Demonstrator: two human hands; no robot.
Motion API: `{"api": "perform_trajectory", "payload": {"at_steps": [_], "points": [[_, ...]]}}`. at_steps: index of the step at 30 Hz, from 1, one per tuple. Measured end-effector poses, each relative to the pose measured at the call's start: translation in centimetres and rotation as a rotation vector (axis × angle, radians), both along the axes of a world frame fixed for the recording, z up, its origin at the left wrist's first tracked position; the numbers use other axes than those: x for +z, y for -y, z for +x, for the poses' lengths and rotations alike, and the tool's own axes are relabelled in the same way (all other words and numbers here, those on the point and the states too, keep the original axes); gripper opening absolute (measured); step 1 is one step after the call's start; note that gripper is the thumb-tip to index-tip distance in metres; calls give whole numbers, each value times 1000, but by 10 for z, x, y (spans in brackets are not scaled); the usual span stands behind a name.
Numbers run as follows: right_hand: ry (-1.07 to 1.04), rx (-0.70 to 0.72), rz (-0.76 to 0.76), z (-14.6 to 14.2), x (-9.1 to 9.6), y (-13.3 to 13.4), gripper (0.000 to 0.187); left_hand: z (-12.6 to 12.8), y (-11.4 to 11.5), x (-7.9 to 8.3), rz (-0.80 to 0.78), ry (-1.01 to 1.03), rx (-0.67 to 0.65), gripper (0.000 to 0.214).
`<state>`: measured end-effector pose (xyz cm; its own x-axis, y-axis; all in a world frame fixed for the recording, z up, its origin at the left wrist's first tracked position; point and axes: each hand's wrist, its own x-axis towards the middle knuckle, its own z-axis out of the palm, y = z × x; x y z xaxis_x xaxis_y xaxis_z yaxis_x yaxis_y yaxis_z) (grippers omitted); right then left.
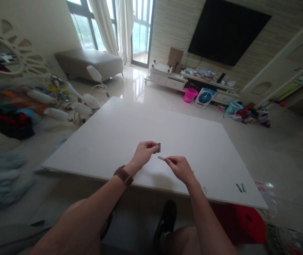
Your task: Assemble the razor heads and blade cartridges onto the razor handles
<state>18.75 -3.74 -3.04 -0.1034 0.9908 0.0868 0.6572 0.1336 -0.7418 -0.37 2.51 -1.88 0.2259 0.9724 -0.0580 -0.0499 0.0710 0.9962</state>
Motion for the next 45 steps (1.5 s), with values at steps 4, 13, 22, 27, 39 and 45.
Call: {"api": "perform_trajectory", "payload": {"at_steps": [4,13,22,27,39,45], "points": [[-150,-152,62,2,2,-2,37,0,-3,-1,-11,13,-45,18],[-152,-105,89,-7,6,-3,35,3,-3,1,-34,-4,-84,16],[-191,-111,63,-2,7,0,35,0,1,4,-51,-10,-104,16],[-107,-172,144,-3,7,-1,34,2,3,2,-39,-55,-142,15],[-77,-241,133,3,11,-1,35,4,2,-3,-72,-99,-181,14],[-119,-127,65,3,12,1,36,6,3,-4,-70,-66,-196,13]]}}
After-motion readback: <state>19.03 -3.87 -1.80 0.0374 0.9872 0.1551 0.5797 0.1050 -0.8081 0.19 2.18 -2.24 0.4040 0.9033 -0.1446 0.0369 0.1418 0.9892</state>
